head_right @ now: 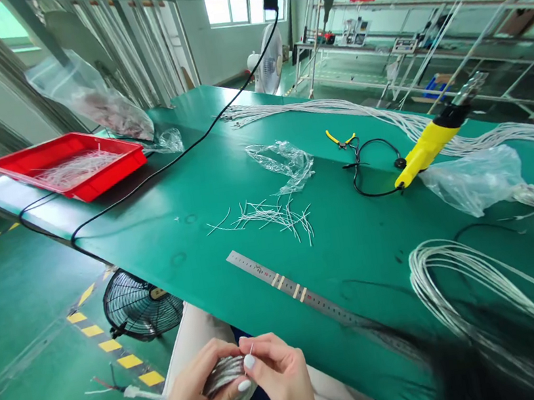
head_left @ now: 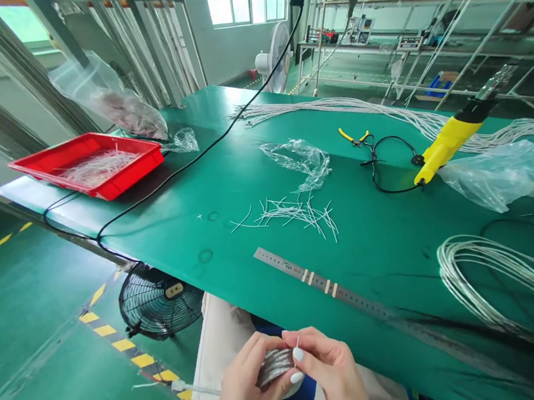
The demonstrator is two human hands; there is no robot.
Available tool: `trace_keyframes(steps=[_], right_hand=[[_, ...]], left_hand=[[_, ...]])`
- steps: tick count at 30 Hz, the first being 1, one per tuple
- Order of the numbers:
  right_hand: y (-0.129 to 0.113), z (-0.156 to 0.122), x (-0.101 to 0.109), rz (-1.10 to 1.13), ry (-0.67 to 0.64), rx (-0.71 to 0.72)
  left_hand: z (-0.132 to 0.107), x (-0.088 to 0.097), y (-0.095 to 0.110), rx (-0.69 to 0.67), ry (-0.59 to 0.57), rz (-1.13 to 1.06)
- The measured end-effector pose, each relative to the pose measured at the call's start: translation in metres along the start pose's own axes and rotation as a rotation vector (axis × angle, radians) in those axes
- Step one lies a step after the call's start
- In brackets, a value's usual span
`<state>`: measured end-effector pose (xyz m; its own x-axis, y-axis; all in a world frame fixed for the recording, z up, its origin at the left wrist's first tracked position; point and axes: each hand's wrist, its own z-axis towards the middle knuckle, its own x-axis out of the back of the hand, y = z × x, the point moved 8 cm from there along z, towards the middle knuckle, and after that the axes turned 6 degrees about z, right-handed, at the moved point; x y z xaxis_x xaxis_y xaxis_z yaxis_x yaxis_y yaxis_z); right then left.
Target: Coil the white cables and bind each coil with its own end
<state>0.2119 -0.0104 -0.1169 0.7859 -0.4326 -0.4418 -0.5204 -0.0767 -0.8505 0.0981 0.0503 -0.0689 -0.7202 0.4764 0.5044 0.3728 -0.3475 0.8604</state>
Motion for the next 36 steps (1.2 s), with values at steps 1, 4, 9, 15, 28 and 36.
trace_keyframes(steps=[1, 4, 9, 15, 28, 36], right_hand=[[0.0, -0.001, 0.001, -0.006, 0.004, 0.022], [-0.004, -0.003, 0.002, -0.043, 0.006, 0.076], [-0.007, -0.002, 0.002, -0.068, 0.02, 0.068], [0.005, -0.001, 0.005, 0.023, 0.057, 0.018], [-0.017, -0.011, 0.013, -0.03, 0.315, 0.194], [-0.038, -0.025, 0.01, -0.3, 0.223, 0.618]], left_hand=[[0.0, -0.002, 0.0, 0.011, -0.015, 0.005], [0.0, -0.006, 0.003, 0.026, -0.048, 0.011], [0.0, -0.009, 0.006, -0.002, -0.068, -0.008], [-0.002, -0.01, 0.001, 0.018, -0.071, -0.018], [-0.002, -0.009, 0.011, -0.076, -0.087, -0.031], [-0.005, -0.015, -0.001, 0.019, -0.053, -0.073]])
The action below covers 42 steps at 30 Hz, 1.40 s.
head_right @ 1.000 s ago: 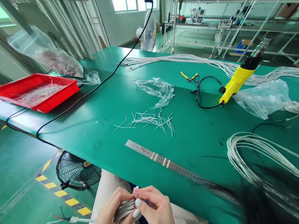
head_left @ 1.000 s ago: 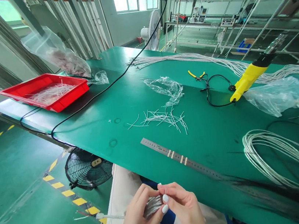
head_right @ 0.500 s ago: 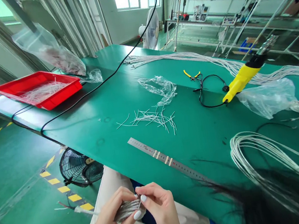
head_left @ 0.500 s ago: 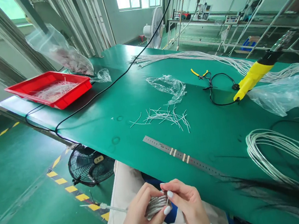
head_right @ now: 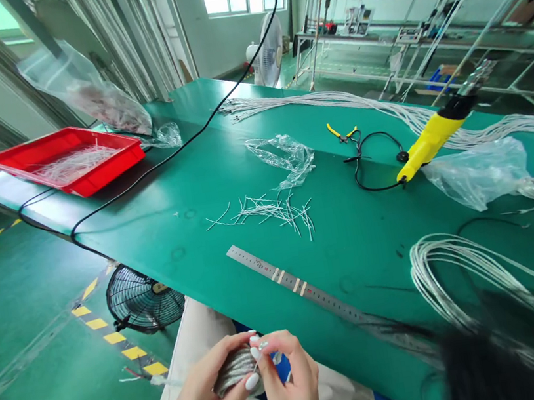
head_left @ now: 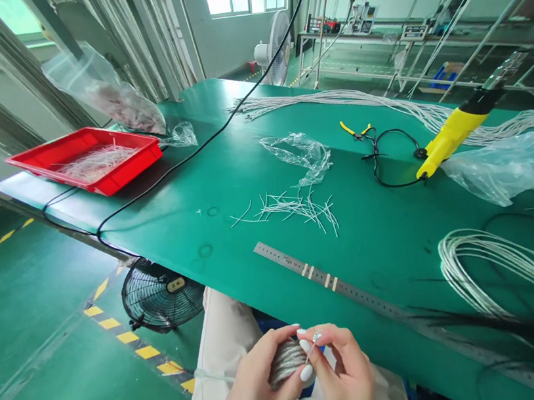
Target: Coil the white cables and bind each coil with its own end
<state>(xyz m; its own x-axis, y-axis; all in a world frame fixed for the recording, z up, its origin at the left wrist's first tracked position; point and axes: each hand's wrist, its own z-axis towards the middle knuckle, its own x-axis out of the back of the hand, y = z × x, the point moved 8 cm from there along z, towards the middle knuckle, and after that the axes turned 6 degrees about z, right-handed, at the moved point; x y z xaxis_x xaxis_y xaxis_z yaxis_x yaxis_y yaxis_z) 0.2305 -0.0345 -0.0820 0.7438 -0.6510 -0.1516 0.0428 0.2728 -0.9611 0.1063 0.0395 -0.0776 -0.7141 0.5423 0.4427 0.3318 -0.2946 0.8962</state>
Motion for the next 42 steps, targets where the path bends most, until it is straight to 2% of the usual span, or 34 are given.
trace_keyframes(steps=[2, 4, 6, 9, 12, 18, 21, 26, 29, 34, 36, 39, 42], right_hand=[[0.004, 0.0, 0.002, -0.03, 0.017, -0.034], [0.012, -0.002, 0.006, -0.033, 0.082, -0.127], [0.019, -0.004, 0.006, 0.024, 0.086, -0.228], [0.021, -0.002, -0.007, 0.172, -0.134, -0.304], [0.016, 0.001, -0.017, 0.174, -0.331, -0.282], [0.026, 0.006, -0.014, 0.219, -0.271, -0.363], [0.024, 0.01, -0.011, 0.165, -0.235, -0.285], [0.001, 0.015, -0.011, -0.011, -0.261, -0.058], [-0.005, 0.016, -0.01, -0.057, -0.26, -0.001], [-0.016, 0.015, -0.011, -0.102, -0.275, 0.115], [-0.024, 0.015, -0.011, -0.113, -0.255, 0.178], [-0.039, 0.013, -0.011, -0.137, -0.221, 0.29], [-0.049, 0.009, -0.013, -0.164, -0.223, 0.375]], left_hand=[[0.001, -0.003, 0.0, 0.031, -0.035, -0.017], [0.002, -0.005, 0.001, 0.054, -0.062, -0.022], [0.003, -0.003, 0.003, 0.046, -0.053, -0.015], [0.004, 0.004, 0.004, 0.051, -0.015, -0.028], [0.004, 0.007, 0.003, 0.066, -0.024, -0.049], [0.005, 0.01, 0.011, 0.004, -0.042, -0.017], [0.005, 0.012, 0.018, -0.05, -0.038, -0.001], [0.006, 0.013, 0.02, -0.031, -0.019, 0.014], [0.004, 0.01, 0.017, -0.022, -0.027, 0.024], [-0.004, 0.013, 0.008, 0.016, 0.037, 0.022], [-0.005, 0.01, 0.007, 0.045, -0.018, 0.022], [-0.006, 0.001, 0.006, 0.104, -0.17, 0.015], [-0.006, -0.004, 0.005, 0.137, -0.253, -0.001]])
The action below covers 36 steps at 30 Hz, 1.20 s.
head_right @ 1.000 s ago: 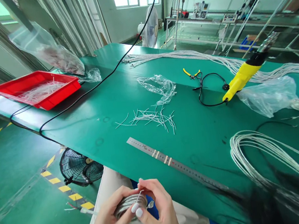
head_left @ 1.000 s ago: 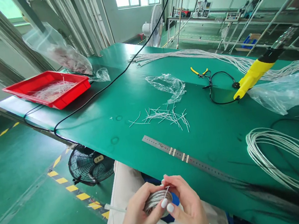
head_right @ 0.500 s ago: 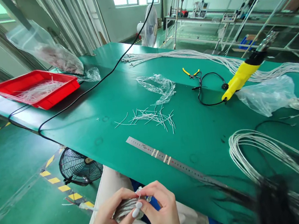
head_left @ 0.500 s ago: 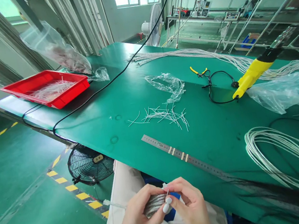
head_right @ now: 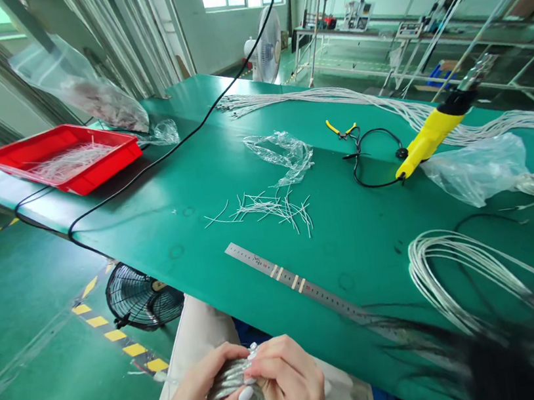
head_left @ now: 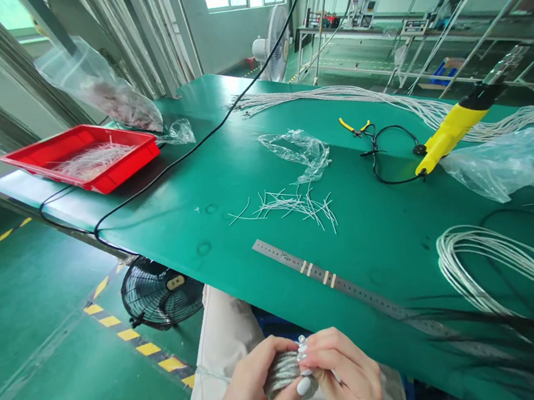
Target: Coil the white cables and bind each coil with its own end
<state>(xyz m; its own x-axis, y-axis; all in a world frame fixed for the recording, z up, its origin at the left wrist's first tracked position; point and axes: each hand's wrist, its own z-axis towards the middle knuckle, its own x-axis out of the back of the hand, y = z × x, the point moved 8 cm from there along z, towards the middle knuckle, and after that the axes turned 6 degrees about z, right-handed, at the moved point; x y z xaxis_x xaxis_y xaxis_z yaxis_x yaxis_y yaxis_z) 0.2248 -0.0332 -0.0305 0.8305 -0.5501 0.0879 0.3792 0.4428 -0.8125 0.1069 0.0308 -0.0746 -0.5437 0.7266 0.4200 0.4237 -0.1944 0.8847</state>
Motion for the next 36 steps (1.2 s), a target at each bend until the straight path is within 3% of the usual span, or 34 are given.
trace_keyframes(steps=[5, 10, 14, 21, 36], right_hand=[[0.007, 0.003, -0.003, 0.091, -0.056, -0.064], [0.025, 0.004, -0.007, 0.193, -0.11, -0.229], [0.026, 0.005, -0.005, 0.212, -0.078, -0.264], [0.002, 0.008, 0.002, 0.048, 0.045, -0.079], [-0.018, -0.003, -0.001, -0.266, 0.11, 0.084]], left_hand=[[-0.001, -0.001, -0.006, 0.073, -0.041, -0.055], [-0.006, 0.005, -0.008, 0.072, -0.014, -0.077], [-0.006, 0.008, -0.003, 0.035, 0.009, -0.044], [-0.003, 0.004, 0.001, 0.037, 0.001, -0.082], [-0.004, 0.002, 0.001, 0.087, -0.043, -0.046]])
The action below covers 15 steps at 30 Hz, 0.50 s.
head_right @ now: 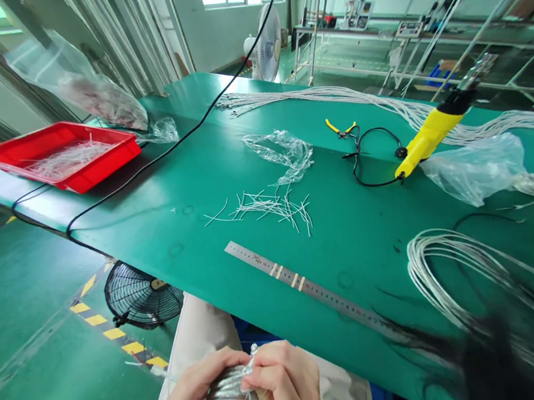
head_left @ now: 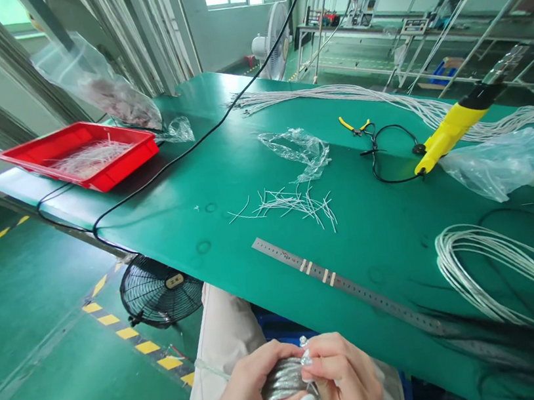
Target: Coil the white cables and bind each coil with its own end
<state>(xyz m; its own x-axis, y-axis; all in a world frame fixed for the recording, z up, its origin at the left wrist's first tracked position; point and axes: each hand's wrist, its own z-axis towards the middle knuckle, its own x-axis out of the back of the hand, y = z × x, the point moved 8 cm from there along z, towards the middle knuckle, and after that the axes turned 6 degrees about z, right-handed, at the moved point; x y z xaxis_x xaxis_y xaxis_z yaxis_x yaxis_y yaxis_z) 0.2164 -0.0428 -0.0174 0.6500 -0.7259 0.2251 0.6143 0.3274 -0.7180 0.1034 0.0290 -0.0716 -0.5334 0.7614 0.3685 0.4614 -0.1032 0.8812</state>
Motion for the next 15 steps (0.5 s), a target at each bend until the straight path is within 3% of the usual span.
trace_keyframes(steps=[8, 11, 15], right_hand=[[0.002, -0.004, -0.001, 0.006, 0.012, -0.007], [0.014, -0.001, -0.006, 0.15, -0.046, -0.121], [0.036, -0.007, -0.014, 0.417, -0.149, -0.374]], left_hand=[[0.001, 0.003, 0.0, -0.02, 0.036, 0.041], [0.001, 0.003, 0.001, -0.056, 0.075, 0.002], [0.002, 0.007, 0.002, -0.06, 0.13, -0.097]])
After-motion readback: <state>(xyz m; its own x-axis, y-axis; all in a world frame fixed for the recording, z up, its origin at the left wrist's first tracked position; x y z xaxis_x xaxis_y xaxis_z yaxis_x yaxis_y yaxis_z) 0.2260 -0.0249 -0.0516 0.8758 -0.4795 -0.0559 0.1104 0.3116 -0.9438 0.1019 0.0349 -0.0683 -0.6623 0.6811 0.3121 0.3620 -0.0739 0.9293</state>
